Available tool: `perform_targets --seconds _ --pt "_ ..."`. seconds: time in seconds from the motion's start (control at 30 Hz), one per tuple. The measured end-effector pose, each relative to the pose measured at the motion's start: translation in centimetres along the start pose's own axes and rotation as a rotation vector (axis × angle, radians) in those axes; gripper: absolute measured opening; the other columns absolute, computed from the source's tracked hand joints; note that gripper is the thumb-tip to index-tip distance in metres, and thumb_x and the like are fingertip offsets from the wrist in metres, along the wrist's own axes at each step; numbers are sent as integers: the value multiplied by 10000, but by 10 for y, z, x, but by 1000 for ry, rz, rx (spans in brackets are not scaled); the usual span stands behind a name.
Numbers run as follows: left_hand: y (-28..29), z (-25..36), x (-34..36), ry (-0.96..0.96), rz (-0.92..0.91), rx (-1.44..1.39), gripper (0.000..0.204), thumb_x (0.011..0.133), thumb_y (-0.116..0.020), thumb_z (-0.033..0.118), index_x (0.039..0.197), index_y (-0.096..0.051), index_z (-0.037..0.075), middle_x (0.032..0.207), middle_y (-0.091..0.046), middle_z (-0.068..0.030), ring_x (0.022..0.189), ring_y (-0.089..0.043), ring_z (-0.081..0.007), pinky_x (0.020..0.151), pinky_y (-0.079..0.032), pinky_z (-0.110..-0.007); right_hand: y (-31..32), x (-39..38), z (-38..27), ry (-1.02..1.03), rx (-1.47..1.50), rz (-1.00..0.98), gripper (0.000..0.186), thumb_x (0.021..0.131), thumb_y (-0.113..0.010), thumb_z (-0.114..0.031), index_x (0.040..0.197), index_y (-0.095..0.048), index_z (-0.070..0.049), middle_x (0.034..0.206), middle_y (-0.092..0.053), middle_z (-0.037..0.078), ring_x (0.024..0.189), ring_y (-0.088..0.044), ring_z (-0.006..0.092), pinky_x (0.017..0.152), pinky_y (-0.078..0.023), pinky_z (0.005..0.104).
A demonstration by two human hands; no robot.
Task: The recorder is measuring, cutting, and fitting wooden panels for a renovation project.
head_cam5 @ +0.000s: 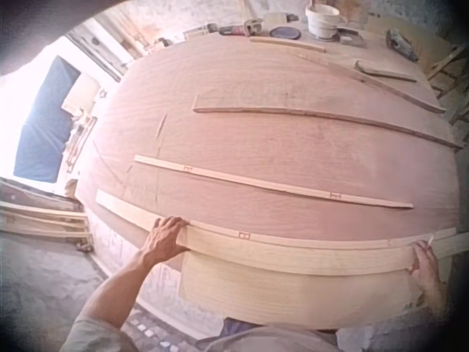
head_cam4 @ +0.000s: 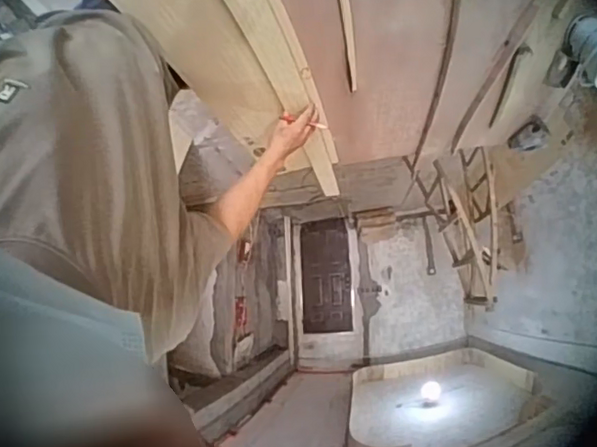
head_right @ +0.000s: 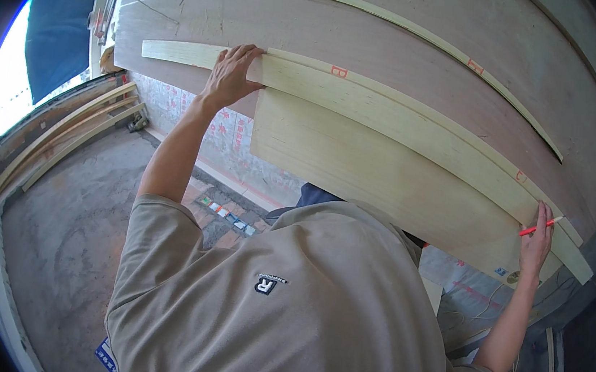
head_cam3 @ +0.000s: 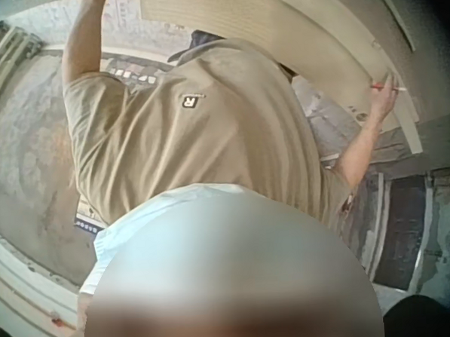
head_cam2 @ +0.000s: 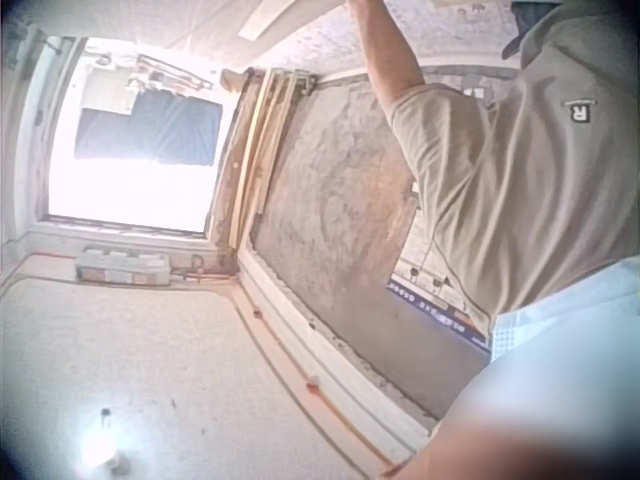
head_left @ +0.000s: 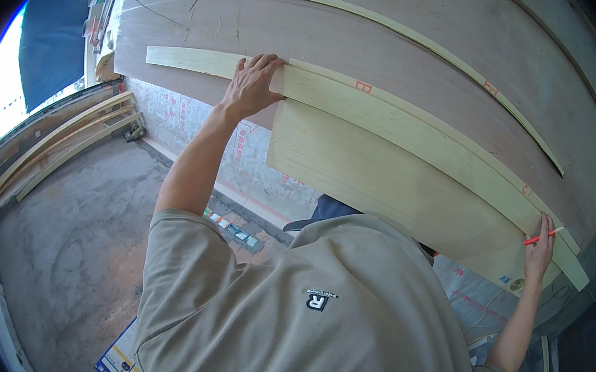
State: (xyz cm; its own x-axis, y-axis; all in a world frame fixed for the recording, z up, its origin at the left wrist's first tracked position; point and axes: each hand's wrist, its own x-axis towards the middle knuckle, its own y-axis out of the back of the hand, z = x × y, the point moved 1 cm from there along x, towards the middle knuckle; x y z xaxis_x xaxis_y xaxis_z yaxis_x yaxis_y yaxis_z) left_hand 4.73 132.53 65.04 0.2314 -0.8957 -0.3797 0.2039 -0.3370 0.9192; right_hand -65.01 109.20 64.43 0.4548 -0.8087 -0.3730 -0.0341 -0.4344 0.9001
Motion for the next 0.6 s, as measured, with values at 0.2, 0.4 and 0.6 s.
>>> perform_targets --seconds 0.2,0.4,0.6 --pt "3 2 -1 40 -38 28 724 675 -862 253 1303 -531 112 1362 -527 -84 1322 -450 -259 1096 -328 -455 0 2 -5 -9 8 -18 767 752 -707 59 1446 -414 -90 1457 -438 161 1337 -420 368 1074 -383 423" --pt "4 1 0 46 -59 74 731 681 -860 259 1313 -522 120 1381 -512 -70 1333 -438 -252 1105 -307 -523 -2 1 -4 -1 9 -7 765 753 -714 53 1444 -414 -82 1452 -445 167 1337 -421 373 1073 -381 429" --pt "6 3 1 48 -73 72 730 679 -859 255 1314 -520 130 1372 -515 -65 1334 -437 -251 1107 -297 -539 -3 3 -2 10 15 -4 763 754 -709 57 1444 -415 -81 1446 -452 175 1338 -422 372 1071 -383 427"
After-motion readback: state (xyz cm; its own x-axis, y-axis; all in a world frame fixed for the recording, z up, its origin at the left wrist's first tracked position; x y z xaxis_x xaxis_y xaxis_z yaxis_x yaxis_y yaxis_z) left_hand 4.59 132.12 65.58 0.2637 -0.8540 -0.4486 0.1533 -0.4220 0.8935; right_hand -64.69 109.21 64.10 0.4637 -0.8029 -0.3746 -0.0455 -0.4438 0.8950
